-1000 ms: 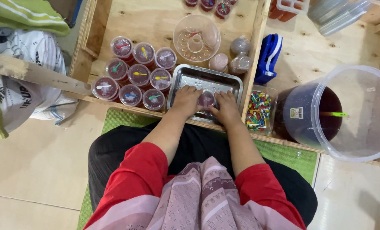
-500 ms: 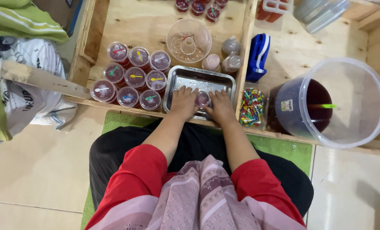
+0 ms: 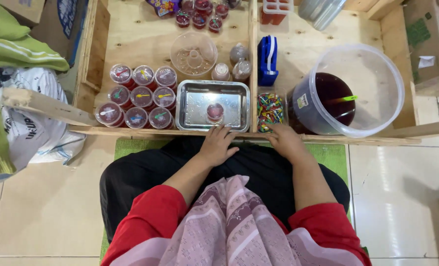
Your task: Filling small plastic containers with liquid using a spoon and sealing them with lids.
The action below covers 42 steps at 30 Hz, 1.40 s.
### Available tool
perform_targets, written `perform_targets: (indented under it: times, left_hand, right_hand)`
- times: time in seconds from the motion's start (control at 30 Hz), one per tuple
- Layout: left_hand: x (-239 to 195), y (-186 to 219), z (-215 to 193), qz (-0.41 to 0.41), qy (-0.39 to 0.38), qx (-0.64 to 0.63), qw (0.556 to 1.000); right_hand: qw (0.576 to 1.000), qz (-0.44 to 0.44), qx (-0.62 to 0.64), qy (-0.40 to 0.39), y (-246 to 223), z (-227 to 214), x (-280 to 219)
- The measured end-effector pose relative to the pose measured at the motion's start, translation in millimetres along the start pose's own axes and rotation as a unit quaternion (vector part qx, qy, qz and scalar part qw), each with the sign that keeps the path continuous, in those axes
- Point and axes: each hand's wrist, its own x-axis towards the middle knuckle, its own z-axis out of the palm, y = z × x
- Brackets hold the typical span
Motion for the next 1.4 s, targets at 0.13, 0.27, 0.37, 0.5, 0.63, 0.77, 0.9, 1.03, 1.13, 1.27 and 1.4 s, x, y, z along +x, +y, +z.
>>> perform_targets:
  times: [0.13, 0.27, 0.37, 0.5, 0.63, 0.77, 0.9, 1.03, 1.13, 1.27, 1.4]
  left_hand:
    - [1.5, 19.6, 12.5, 0.028, 0.000, 0.004, 1.000]
    - [10.9, 39.4, 13.8, 0.048, -0.033, 0.009, 0.998]
    - [17.8, 41.5, 21.9, 0.061, -0.044, 0.009, 0.997]
    - [25.9, 42.1, 22.4, 0.069, -0.045, 0.018, 0.996]
    - [35.5, 41.0, 26.4, 0.076, -0.069, 0.055, 0.993]
    - [44.3, 39.3, 27.5, 0.073, -0.111, 0.034, 0.991]
    - [49.3, 37.8, 27.3, 0.076, -0.141, 0.025, 0.987]
    - [53.1, 35.8, 29.6, 0.080, -0.147, 0.037, 0.985]
    - [54.8, 34.9, 32.2, 0.079, -0.148, 0.030, 0.985]
    - [56.8, 31.5, 31.0, 0.077, -0.157, 0.027, 0.984]
    - [50.8, 30.1, 35.4, 0.069, -0.136, 0.021, 0.988]
  right_hand:
    - [0.999, 0.036, 0.000, 0.033, 47.9, -2.2, -13.3]
    - [0.996, 0.088, 0.014, 0.008, 57.5, -2.5, 1.8]
    - [0.993, 0.107, 0.012, -0.038, 55.1, 1.6, 18.5]
    - [0.987, 0.131, 0.002, -0.092, 73.8, 33.7, 42.2]
    - [0.981, 0.136, -0.048, -0.128, 90.1, 58.1, 60.6]
    - [0.973, 0.141, -0.081, -0.164, 83.9, 53.7, 75.3]
    - [0.966, 0.132, -0.121, -0.185, 81.2, 59.4, 86.0]
    - [0.967, 0.104, -0.132, -0.191, 74.5, 64.4, 91.6]
    - [0.967, 0.117, -0.124, -0.189, 68.0, 64.7, 91.1]
    - [0.964, 0.123, -0.115, -0.206, 58.5, 53.8, 90.4]
    - [0.961, 0.128, -0.115, -0.218, 65.3, 59.0, 93.5]
